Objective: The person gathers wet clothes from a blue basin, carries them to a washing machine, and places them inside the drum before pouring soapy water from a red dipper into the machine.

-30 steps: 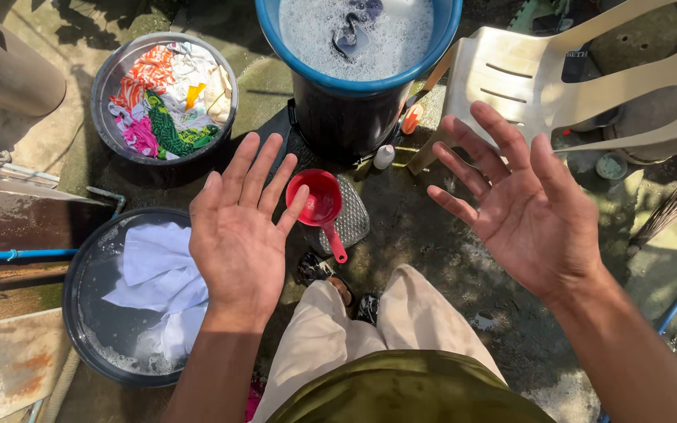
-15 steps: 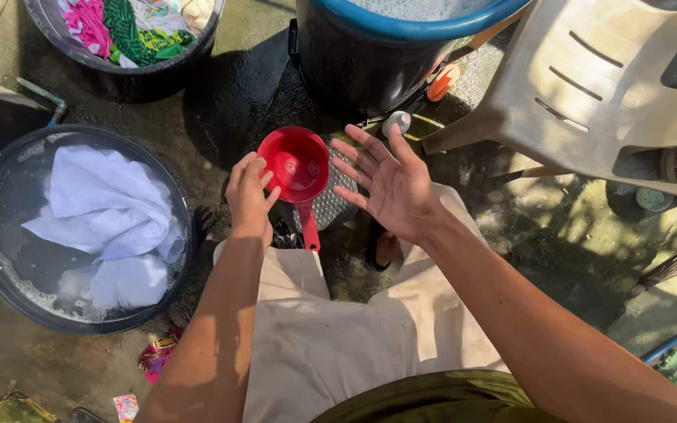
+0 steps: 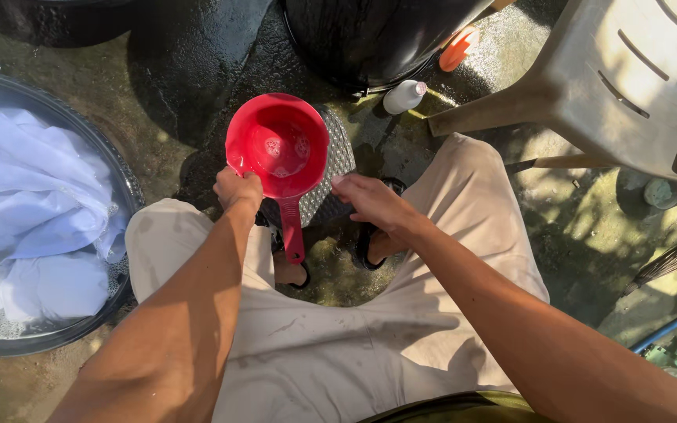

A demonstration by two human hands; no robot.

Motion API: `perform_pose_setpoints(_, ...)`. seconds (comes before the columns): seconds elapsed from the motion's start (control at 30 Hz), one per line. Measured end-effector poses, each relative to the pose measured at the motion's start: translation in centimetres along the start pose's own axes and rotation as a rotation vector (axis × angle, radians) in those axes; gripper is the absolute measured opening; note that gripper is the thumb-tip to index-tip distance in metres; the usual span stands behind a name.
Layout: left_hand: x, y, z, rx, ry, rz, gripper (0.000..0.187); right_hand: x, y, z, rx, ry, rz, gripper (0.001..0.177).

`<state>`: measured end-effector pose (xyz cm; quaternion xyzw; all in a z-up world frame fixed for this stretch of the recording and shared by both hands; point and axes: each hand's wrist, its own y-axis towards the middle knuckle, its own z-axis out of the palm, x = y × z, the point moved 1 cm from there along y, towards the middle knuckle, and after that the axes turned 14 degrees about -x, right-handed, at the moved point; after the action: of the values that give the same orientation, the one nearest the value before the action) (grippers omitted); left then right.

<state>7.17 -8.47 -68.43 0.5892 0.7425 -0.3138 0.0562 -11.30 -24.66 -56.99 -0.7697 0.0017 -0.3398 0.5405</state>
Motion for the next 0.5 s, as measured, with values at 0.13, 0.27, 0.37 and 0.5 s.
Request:
perform_pose_setpoints(0.13,-2.6,-1.9,-5.6,0.025,0.057,0.027,0.026,2.6,-4.2,1.8,-0.026,-0.372,-0.062,0.064)
perform_pose_setpoints(0.27,-8.4,-5.4,-15.7,0.071,-0.258,0.073,0.024,8.1,-10.8,2.6,0.037,-0.293,0.006,0.069)
perform_pose_setpoints(0.37,-13.6,-7.9,-22.9,0.143,-0.535,0.17,0.025,13.1,-16.2,2.8,0.104,-0.079,-0.042,0.06)
perform_pose_setpoints(0.5,-19.9,-10.8,-29.5,0.272,-0.651,0.145,0.024,20.1,-23.1,2.2,0.231,0.274,-0.148,0.045)
